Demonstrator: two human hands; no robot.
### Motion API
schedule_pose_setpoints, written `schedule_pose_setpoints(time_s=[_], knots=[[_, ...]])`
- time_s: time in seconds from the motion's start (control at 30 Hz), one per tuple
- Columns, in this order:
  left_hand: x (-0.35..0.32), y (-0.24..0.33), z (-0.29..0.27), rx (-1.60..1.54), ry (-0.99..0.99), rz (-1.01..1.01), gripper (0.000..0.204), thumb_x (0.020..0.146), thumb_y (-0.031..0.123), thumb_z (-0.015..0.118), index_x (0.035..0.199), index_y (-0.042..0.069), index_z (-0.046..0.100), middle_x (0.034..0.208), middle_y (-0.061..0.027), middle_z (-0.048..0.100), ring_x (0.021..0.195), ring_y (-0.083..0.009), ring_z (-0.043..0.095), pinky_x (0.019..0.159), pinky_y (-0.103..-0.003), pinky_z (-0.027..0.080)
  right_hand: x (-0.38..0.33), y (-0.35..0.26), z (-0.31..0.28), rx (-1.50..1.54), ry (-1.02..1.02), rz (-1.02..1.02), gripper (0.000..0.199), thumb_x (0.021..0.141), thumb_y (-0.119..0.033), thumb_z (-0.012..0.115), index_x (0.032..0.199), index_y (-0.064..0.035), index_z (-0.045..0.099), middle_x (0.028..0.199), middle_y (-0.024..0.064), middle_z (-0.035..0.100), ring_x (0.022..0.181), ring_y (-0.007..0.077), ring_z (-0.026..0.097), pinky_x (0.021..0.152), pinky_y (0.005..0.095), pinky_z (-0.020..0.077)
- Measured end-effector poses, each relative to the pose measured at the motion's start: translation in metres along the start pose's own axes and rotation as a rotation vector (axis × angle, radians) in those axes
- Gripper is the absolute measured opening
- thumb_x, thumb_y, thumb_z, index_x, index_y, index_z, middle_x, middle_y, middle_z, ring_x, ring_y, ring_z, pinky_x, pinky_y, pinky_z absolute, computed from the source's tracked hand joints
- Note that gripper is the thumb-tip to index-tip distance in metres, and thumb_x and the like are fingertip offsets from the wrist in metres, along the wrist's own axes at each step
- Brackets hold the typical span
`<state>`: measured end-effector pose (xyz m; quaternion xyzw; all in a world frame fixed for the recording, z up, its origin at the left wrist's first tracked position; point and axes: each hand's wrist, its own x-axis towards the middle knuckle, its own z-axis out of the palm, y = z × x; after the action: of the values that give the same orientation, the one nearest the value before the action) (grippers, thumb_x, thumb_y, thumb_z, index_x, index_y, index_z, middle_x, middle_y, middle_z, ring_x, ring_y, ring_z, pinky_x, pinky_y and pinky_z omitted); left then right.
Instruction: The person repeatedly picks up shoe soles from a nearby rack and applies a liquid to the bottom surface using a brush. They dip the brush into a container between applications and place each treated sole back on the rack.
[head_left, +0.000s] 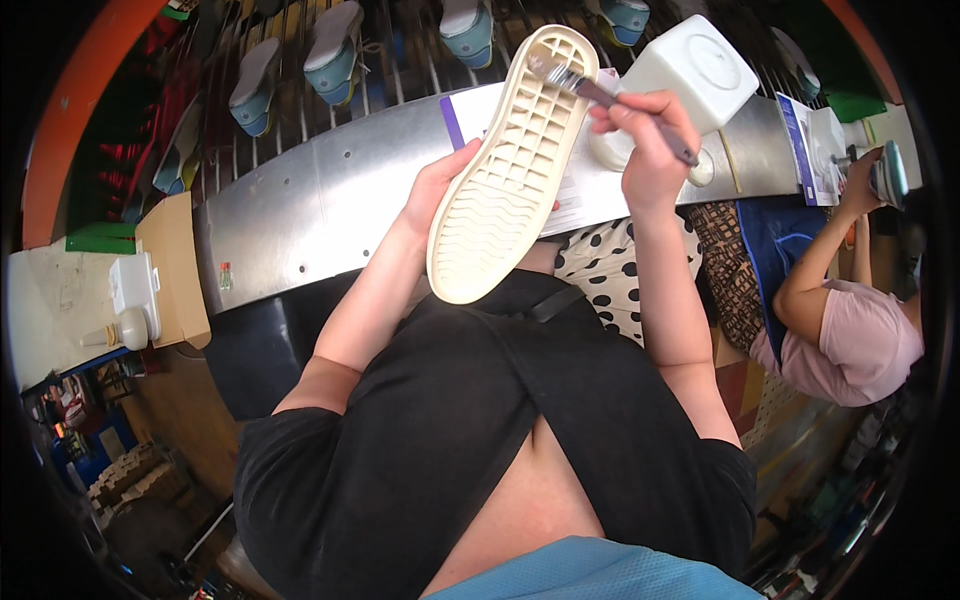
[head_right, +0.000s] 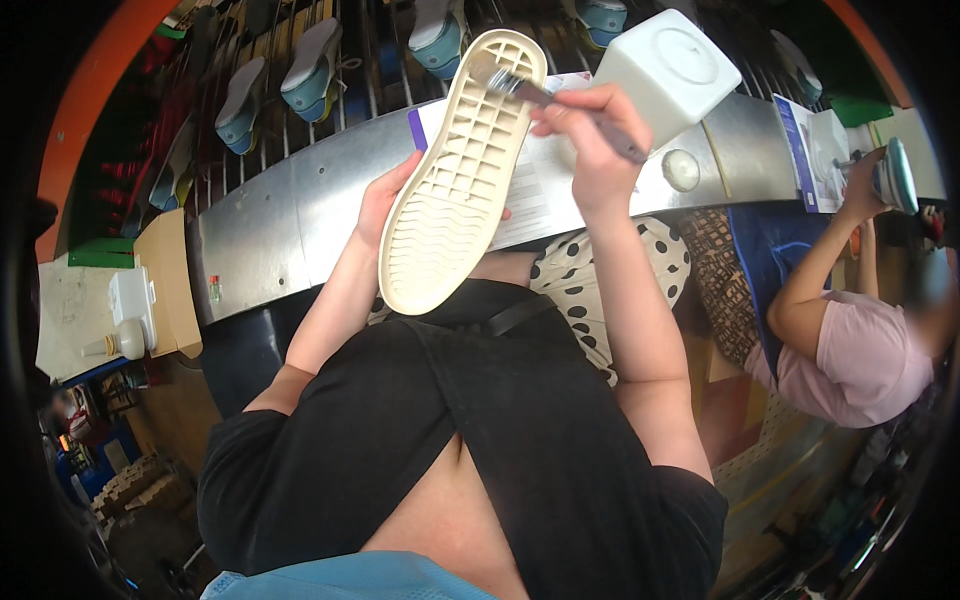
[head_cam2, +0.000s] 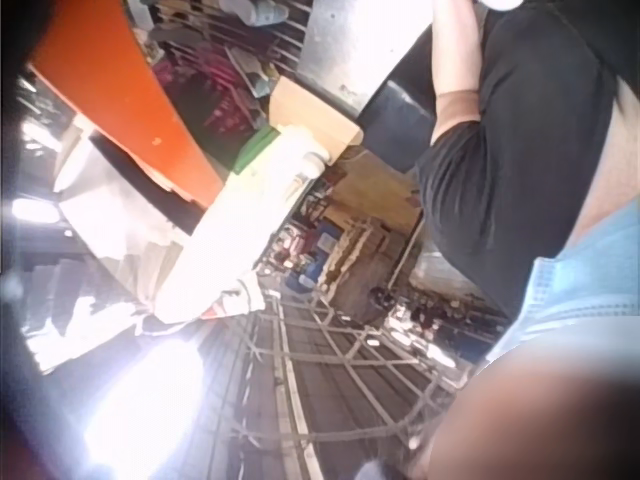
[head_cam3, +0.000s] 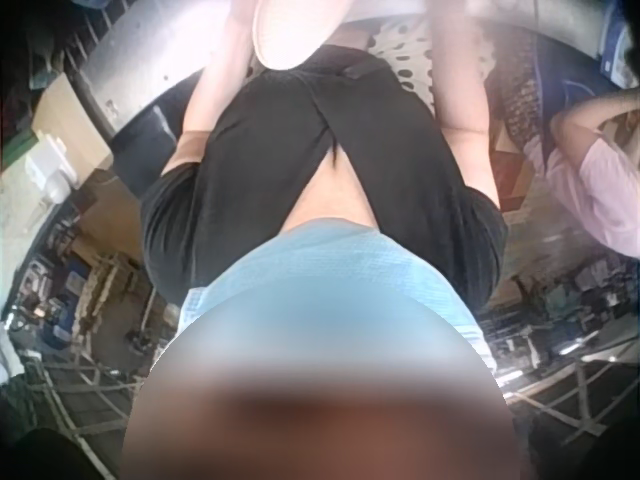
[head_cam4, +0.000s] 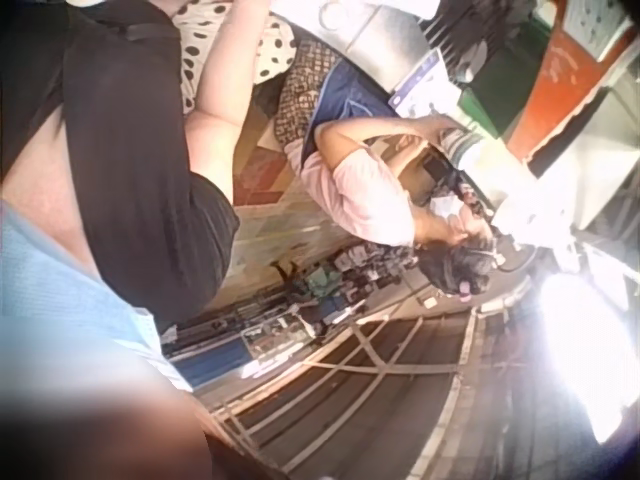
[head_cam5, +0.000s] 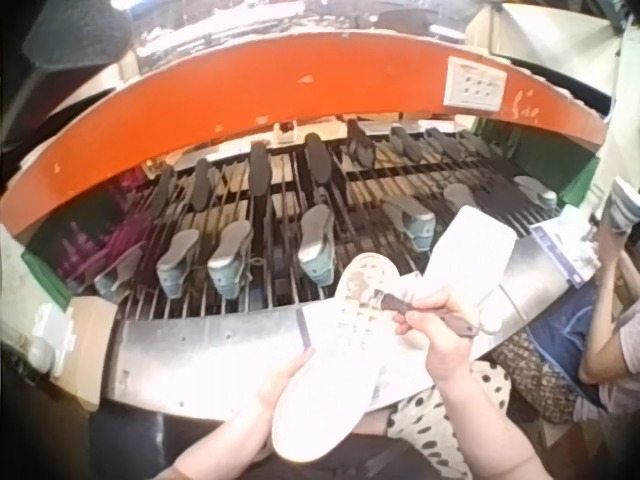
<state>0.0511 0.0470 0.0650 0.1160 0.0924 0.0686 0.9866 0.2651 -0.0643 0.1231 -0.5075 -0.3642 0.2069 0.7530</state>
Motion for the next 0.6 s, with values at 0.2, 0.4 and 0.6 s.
schedule_pose_setpoints(time_s=[0.2, 0.4, 0.6], knots=[[0.011, 0.015, -0.001, -0.208, -0.14, 0.075, 0.065, 0.107, 0.047, 0.032, 0.155, 0.002, 0.033, 0.152, -0.0231, 0.045, 0.134, -0.0553, 0.044, 0.11, -0.056, 0.044, -0.068, 0.001, 0.031, -0.175, -0.299, -0.094, 0.008, 0.078, 0.002, 0.07, 0.085, 0.0029, 0.067, 0.078, 0.009, 0.071, 0.067, 0.0144, 0.068, 0.063, 0.0267, 0.0519], [0.011, 0.027, 0.015, 0.009, -0.099, 0.119, 0.07, 0.105, 0.051, 0.031, 0.156, 0.004, 0.03, 0.153, -0.0245, 0.041, 0.136, -0.0565, 0.04, 0.108, -0.064, 0.043, -0.074, -0.025, 0.025, -0.063, -0.673, -0.019, 0.006, 0.081, 0.002, 0.07, 0.085, 0.0032, 0.067, 0.081, 0.0089, 0.071, 0.072, 0.0142, 0.067, 0.067, 0.028, 0.052], [0.008, 0.018, 0.02, -0.105, -0.148, 0.079, 0.067, 0.106, 0.046, 0.03, 0.157, 0.004, 0.028, 0.156, -0.0263, 0.037, 0.134, -0.0613, 0.038, 0.103, -0.07, 0.043, -0.001, -0.018, 0.012, -0.183, -0.198, -0.185, 0.014, 0.091, 0.002, 0.069, 0.105, 0.0039, 0.069, 0.093, 0.0073, 0.071, 0.074, 0.0106, 0.065, 0.067, 0.0223, 0.0522]])
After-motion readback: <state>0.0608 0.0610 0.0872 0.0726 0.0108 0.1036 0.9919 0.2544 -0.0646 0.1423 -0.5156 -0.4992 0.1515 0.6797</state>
